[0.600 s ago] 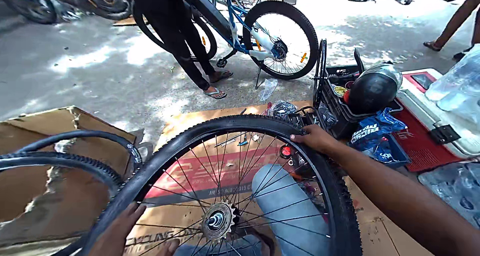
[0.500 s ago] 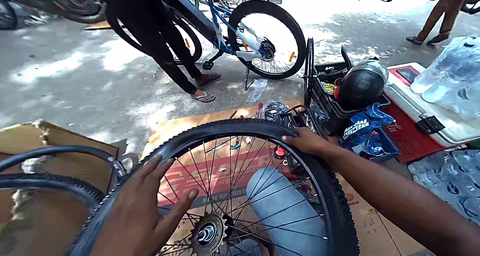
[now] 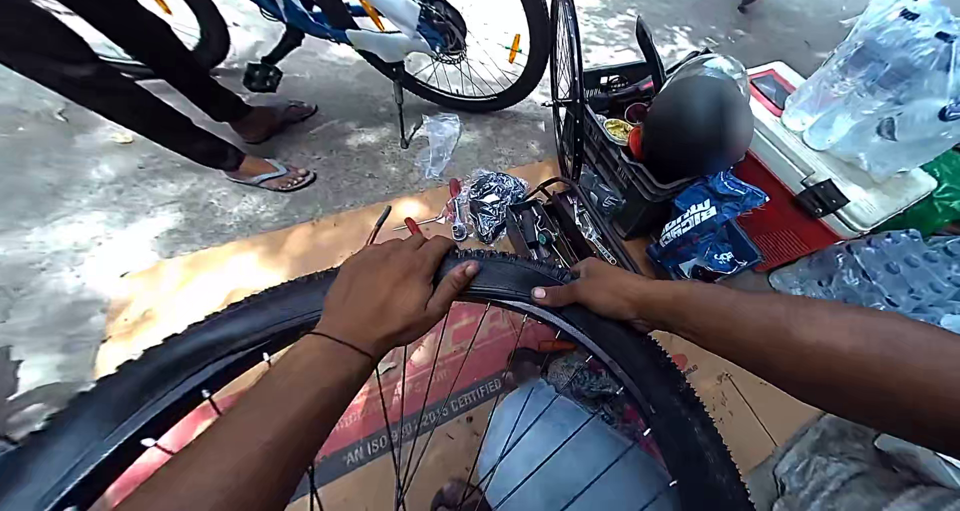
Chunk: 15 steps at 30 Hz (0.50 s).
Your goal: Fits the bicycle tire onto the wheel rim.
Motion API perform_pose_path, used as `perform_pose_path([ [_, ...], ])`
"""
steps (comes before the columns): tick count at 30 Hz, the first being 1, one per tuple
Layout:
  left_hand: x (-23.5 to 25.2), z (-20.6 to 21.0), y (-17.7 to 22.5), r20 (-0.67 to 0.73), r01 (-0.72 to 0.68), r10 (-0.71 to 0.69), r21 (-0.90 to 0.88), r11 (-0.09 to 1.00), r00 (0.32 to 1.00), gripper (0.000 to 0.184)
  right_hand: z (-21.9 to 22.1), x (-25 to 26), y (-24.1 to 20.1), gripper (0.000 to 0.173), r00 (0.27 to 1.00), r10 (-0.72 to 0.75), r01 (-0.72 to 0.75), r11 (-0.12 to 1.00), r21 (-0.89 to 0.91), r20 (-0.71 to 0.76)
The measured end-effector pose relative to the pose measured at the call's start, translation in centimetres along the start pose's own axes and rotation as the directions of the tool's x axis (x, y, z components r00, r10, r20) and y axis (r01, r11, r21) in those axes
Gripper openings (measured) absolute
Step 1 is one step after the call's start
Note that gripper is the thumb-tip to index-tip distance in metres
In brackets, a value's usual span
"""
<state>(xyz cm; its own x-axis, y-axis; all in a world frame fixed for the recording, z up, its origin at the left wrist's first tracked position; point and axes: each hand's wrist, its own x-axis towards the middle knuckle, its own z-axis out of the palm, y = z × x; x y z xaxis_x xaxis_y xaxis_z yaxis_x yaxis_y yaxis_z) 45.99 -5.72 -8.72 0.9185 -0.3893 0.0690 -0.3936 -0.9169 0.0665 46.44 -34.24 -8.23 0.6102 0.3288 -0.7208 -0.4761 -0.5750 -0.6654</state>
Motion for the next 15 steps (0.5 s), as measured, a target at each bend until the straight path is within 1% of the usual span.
perform_pose_path([
  [2,0.5,0.6,-0.5,-0.01,0.03,-0.029,0.038,0.999,1.0,0.074,0.1,0.8,-0.5,0.063,0.999,0.032,-0.033,0.999,0.025,0.015],
  [5,0.4,0.7,-0.7,0.033,0.114,-0.118,0.1,0.988,0.993,0.069,0.6,1.6,-1.0,0.062,0.995,0.081,-0.083,0.995,0.053,0.049],
  [8,0.3,0.1,-0.4,0.056,0.17,-0.179,0.144,0.975,0.982,0.065,1.0,1.9,-1.4,0.057,0.993,0.094,-0.101,0.991,0.093,0.072],
  [11,0.9,-0.5,0.3,0.12,0.196,-0.215,0.148,0.969,0.969,0.064,0.8,1.7,-1.2,0.052,0.99,0.119,-0.128,0.985,0.117,0.079],
  [15,1.2,-0.7,0.6,0.173,0.222,-0.242,0.129,0.966,0.955,0.06,0.9,1.7,-1.2,0.051,0.984,0.157,-0.166,0.98,0.112,0.085],
])
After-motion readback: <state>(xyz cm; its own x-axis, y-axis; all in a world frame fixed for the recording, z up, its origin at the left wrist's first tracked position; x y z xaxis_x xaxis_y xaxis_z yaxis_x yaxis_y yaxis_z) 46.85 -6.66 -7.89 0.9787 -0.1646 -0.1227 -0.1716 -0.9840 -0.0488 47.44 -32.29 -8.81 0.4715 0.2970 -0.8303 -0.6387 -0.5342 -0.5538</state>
